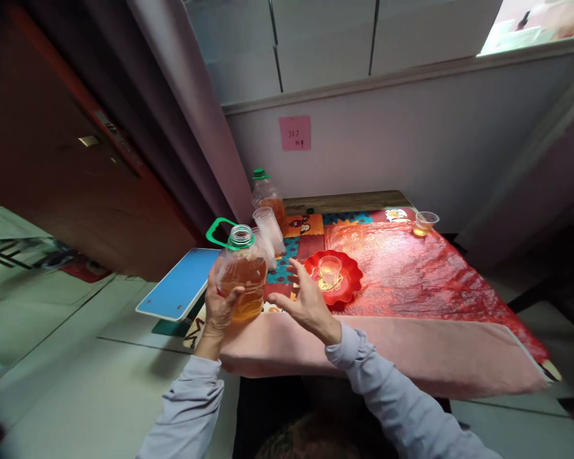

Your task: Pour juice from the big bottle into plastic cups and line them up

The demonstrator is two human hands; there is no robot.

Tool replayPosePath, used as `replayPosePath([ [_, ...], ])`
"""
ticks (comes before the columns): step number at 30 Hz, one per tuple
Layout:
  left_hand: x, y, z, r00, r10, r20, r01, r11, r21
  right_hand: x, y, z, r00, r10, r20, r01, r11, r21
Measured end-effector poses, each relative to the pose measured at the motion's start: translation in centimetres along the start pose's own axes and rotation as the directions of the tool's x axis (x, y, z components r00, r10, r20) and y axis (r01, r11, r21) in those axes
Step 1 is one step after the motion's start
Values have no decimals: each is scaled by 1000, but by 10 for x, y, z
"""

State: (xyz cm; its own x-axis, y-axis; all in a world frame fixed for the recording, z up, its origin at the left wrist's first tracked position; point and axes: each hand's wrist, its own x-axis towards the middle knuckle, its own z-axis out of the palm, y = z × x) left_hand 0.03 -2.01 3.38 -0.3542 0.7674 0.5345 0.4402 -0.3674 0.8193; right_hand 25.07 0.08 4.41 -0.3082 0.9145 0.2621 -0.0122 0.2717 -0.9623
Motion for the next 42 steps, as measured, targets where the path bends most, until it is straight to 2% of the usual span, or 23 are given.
replayPosePath([
  [2,-1,2,5,1000,11,8,-11,1000,13,9,4,18,997,44,69,-52,992,117],
  [4,-2,4,9,999,33,17,-34,998,60,18,10,27,993,58,106,-80,971,224],
  [9,-3,6,16,988,121,91,-137,970,201,31,22,24,983,31,183,-105,908,406],
  [14,-3,7,18,974,165,158,-207,930,305,35,29,11,976,14,219,-106,906,410],
  [20,-1,19,24,946,169,276,-268,886,377,40,28,-9,967,-70,245,-18,940,340],
  [27,-3,25,35,930,209,304,-331,837,436,45,28,-27,961,-147,235,77,956,282],
  [30,-2,29,33,930,174,323,-300,868,395,47,36,-30,962,-157,222,100,963,249],
  [32,-2,30,27,948,118,295,-219,916,336,47,40,-31,961,-162,224,110,967,229],
  [34,-2,27,18,993,-14,120,-12,977,211,47,41,-32,958,-173,230,125,970,210],
  [35,-3,23,12,993,-118,-13,119,986,115,47,41,-32,956,-179,233,133,970,202],
  [36,-4,17,6,944,-274,-185,269,962,-51,46,41,-32,955,-185,232,141,970,196],
  [38,-10,1,-6,843,-416,-342,381,909,-168,46,42,-33,956,-188,225,148,972,182],
  [40,-17,-18,-15,745,-557,-368,479,830,-287,46,45,-34,961,-178,211,145,976,164],
  [42,-24,-34,-18,676,-677,-291,555,727,-404,46,48,-34,967,-171,189,143,978,150],
])
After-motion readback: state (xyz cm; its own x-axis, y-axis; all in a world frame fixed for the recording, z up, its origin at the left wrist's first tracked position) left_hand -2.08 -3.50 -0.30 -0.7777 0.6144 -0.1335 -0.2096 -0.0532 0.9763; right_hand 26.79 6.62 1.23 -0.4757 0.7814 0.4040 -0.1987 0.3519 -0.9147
